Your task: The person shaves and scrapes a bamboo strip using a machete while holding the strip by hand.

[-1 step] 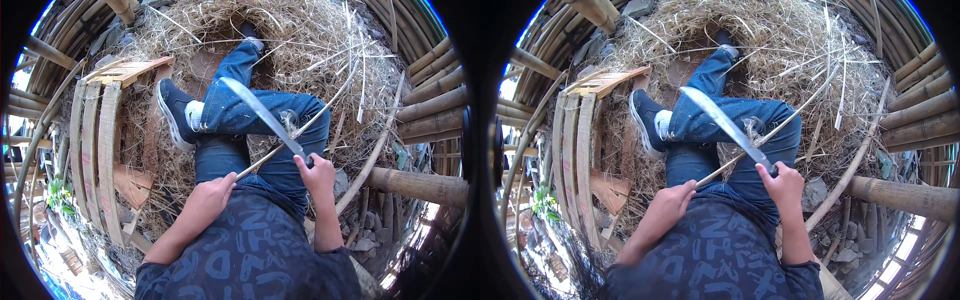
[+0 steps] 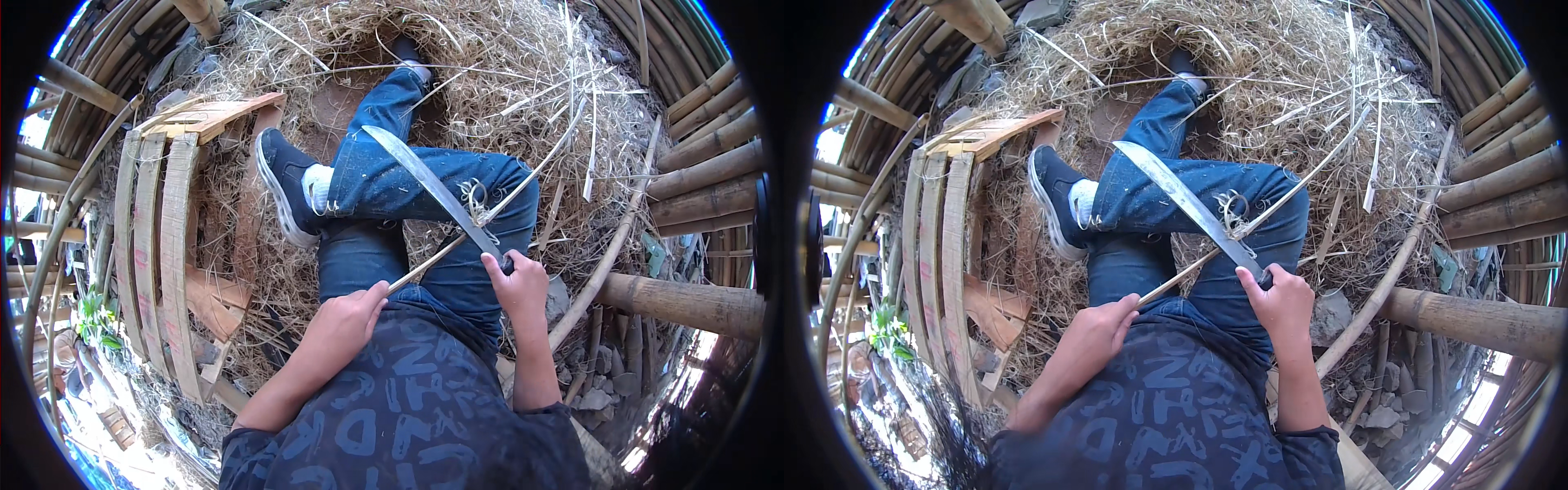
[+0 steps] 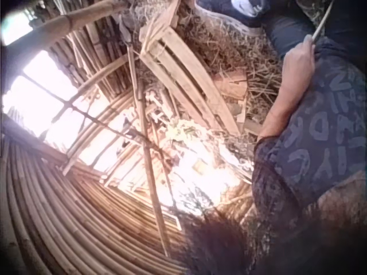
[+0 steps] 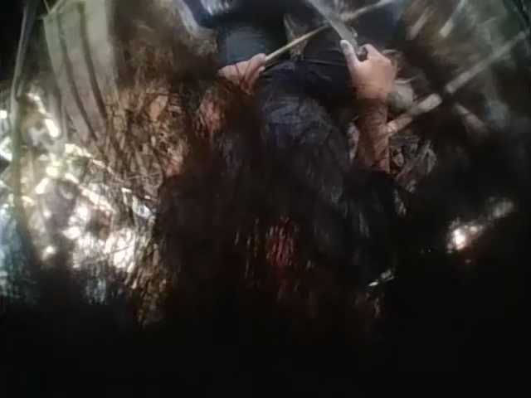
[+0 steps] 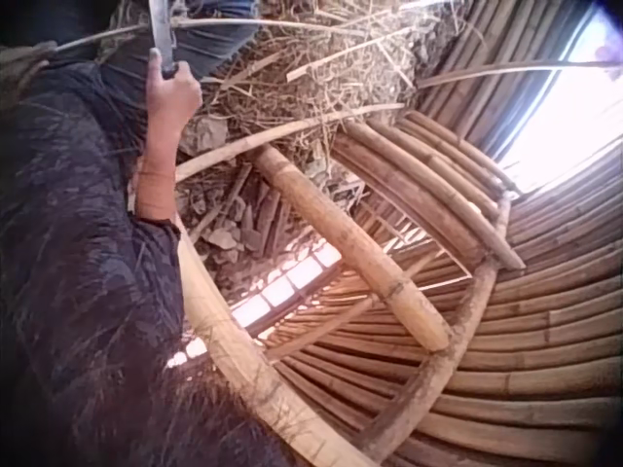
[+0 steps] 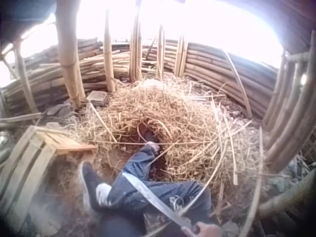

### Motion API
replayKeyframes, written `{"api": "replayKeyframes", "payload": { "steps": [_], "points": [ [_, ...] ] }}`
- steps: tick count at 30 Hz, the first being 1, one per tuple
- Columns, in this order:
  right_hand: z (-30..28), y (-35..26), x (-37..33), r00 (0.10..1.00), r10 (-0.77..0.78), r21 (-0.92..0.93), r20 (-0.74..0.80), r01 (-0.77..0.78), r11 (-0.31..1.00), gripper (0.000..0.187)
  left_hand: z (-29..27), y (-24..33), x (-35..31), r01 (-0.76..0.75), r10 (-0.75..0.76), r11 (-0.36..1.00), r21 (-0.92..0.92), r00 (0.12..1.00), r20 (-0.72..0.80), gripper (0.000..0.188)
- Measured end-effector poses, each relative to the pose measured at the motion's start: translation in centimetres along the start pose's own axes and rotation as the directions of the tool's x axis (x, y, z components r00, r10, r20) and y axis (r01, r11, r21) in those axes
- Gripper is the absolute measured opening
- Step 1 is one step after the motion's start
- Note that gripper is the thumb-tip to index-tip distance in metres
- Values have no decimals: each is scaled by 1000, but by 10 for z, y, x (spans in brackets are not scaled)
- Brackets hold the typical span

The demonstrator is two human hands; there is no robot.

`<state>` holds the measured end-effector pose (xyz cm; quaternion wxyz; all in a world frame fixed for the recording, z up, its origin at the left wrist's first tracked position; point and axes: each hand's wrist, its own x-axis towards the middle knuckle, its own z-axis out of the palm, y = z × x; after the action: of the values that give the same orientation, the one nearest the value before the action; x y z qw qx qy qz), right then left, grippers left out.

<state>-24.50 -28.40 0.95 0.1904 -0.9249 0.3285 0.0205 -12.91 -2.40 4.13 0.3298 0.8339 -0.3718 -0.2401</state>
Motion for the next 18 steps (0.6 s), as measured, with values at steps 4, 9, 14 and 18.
{"api": "replayKeyframes", "payload": {
  "steps": [4, 9, 14, 18],
  "points": [
    [2, -16, -6, 1000, -1, 29, -6, 1, 1000, 62, -8, 3, 4, 25, -25, 1000, 3, 999, 21, 19],
    [17, -38, -23, 934, -352, 41, 66, 350, 936, 64, -4, -4, 1, 42, -41, 999, -30, 999, 19, 15],
    [-3, -12, 4, 985, -162, -142, 66, 170, 975, 66, 1, -3, 0, 94, -92, 993, -76, 995, 41, 17],
    [-12, 5, 13, 992, -116, -178, -57, 105, 978, 63, 4, -2, 6, 7, -10, 996, -94, 999, -36, 22]
  ]
}}
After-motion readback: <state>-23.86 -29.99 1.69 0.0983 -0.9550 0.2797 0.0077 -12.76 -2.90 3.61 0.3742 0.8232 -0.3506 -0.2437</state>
